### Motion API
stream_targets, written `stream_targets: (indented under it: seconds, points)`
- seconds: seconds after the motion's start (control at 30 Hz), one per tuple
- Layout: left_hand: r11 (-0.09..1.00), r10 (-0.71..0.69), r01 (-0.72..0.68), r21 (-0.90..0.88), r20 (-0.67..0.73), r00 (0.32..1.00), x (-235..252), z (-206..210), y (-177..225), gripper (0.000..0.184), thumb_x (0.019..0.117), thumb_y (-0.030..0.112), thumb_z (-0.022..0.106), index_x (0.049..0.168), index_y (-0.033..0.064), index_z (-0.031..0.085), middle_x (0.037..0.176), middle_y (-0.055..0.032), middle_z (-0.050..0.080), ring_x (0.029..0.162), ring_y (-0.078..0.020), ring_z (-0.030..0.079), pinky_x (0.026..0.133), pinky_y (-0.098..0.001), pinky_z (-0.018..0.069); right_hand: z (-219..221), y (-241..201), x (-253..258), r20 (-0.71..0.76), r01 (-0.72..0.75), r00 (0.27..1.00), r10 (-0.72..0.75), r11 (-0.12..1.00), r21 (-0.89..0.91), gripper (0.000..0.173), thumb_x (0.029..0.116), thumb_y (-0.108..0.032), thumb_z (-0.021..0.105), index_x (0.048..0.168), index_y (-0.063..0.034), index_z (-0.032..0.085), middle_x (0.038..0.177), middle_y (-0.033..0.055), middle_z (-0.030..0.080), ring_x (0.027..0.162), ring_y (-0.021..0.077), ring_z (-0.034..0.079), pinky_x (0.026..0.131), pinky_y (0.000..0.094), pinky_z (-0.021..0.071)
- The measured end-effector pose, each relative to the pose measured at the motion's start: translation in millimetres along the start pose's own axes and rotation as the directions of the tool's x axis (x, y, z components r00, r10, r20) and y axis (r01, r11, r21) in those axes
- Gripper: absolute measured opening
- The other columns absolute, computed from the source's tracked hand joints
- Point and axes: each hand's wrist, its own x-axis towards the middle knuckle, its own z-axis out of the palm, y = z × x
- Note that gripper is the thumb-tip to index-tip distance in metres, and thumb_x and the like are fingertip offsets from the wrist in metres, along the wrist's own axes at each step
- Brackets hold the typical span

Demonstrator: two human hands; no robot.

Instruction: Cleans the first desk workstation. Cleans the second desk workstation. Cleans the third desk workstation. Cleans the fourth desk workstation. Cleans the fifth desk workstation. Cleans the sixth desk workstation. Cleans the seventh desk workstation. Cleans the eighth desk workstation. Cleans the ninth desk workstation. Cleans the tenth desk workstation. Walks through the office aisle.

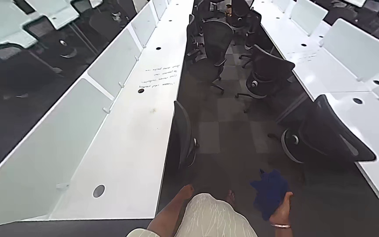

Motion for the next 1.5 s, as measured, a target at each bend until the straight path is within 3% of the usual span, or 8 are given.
stream_targets:
  seconds: [0.13, 0.4, 0.77, 0.93, 1.03, 1.17, 1.3, 1.5]
  points:
    - [0.988, -0.081, 0.078, -0.131, -0.018, 0.997, 8.8, -8.6, 43.1, 0.049, 0.1061, 0.042, 0.048, 0.129, 0.0025, 0.064, 0.126, -0.0241, 0.066, 0.120, -0.0389, 0.063, 0.103, -0.0599, 0.0471, 52.6, -64.1, 111.7, 0.097, -0.011, 0.995, 0.025, 0.989, -0.146, 0.059, 0.1093, -0.051, 0.014, 0.146, -0.0157, 0.045, 0.124, 0.0018, 0.067, 0.110, 0.0105, 0.066, 0.090, 0.0369, 0.0585]
    - [0.864, -0.210, 0.180, -0.469, -0.012, 0.978, 103.2, -56.5, 123.5, 0.051, 0.1046, 0.043, 0.054, 0.135, 0.0024, 0.060, 0.132, -0.0239, 0.063, 0.124, -0.0378, 0.061, 0.105, -0.0565, 0.0467, 210.4, -91.6, 298.1, 0.296, -0.043, 0.950, 0.096, 0.983, -0.180, 0.061, 0.1088, -0.053, 0.014, 0.143, -0.0163, 0.048, 0.123, 0.0019, 0.069, 0.110, 0.0114, 0.067, 0.090, 0.0369, 0.0594]
    - [0.676, -0.218, -0.068, -0.733, -0.288, 0.933, 209.3, -302.9, 239.1, 0.037, 0.1093, 0.024, 0.046, 0.132, -0.0024, 0.059, 0.126, -0.0251, 0.064, 0.114, -0.0358, 0.065, 0.102, -0.0517, 0.0496, 418.1, -87.7, 496.1, 0.421, -0.105, 0.866, 0.270, 0.921, -0.376, 0.048, 0.1105, -0.041, 0.023, 0.139, -0.0125, 0.049, 0.117, 0.0029, 0.068, 0.104, 0.0103, 0.068, 0.087, 0.0336, 0.0587]
    - [0.566, -0.292, -0.068, -0.822, -0.277, 0.916, 255.0, -362.4, 262.8, 0.037, 0.1085, 0.029, 0.049, 0.130, 0.0009, 0.060, 0.119, -0.0218, 0.066, 0.105, -0.0328, 0.067, 0.095, -0.0513, 0.0522, 507.8, -66.5, 585.5, 0.499, -0.016, 0.807, 0.317, 0.856, -0.517, 0.042, 0.1086, -0.026, 0.040, 0.144, -0.0030, 0.045, 0.121, 0.0124, 0.066, 0.107, 0.0158, 0.067, 0.091, 0.0368, 0.0581]
    - [0.471, -0.399, -0.010, -0.882, -0.223, 0.889, 276.5, -376.5, 265.2, 0.037, 0.1091, 0.027, 0.048, 0.131, -0.0007, 0.059, 0.119, -0.0219, 0.067, 0.106, -0.0327, 0.067, 0.097, -0.0507, 0.0517, 573.8, -56.5, 640.1, 0.590, -0.014, 0.703, 0.397, 0.838, -0.546, 0.044, 0.1085, -0.025, 0.038, 0.147, -0.0035, 0.042, 0.124, 0.0113, 0.064, 0.109, 0.0143, 0.066, 0.094, 0.0344, 0.0567]
    - [0.326, -0.585, 0.131, -0.936, -0.091, 0.806, 279.5, -382.8, 289.9, 0.039, 0.1082, 0.028, 0.050, 0.132, -0.0021, 0.060, 0.128, -0.0259, 0.064, 0.121, -0.0386, 0.062, 0.106, -0.0556, 0.0461, 673.4, -46.7, 693.8, 0.628, -0.327, 0.472, 0.619, 0.784, -0.527, 0.051, 0.1071, -0.043, 0.017, 0.115, -0.0151, 0.059, 0.093, 0.0024, 0.074, 0.084, 0.0143, 0.072, 0.069, 0.0361, 0.0614]
    - [0.170, -0.665, 0.149, -0.974, -0.001, 0.747, 291.0, -387.5, 319.3, 0.039, 0.1078, 0.028, 0.051, 0.130, -0.0027, 0.060, 0.125, -0.0272, 0.064, 0.118, -0.0400, 0.063, 0.103, -0.0568, 0.0472, 768.3, -19.7, 729.1, 0.729, -0.309, 0.241, 0.640, 0.763, -0.568, 0.067, 0.1061, -0.059, 0.017, 0.146, -0.0135, 0.045, 0.129, 0.0076, 0.066, 0.118, 0.0179, 0.065, 0.097, 0.0426, 0.0569]
    - [-0.077, -0.709, 0.025, -0.997, 0.072, 0.701, 319.8, -428.5, 359.1, 0.039, 0.1090, 0.029, 0.048, 0.129, -0.0017, 0.060, 0.117, -0.0259, 0.066, 0.107, -0.0383, 0.065, 0.096, -0.0565, 0.0498, 890.7, 46.5, 724.2, 0.641, -0.047, 0.149, 0.753, 0.653, -0.756, 0.043, 0.1122, -0.033, 0.033, 0.143, -0.0063, 0.048, 0.120, 0.0106, 0.068, 0.106, 0.0160, 0.068, 0.089, 0.0364, 0.0586]
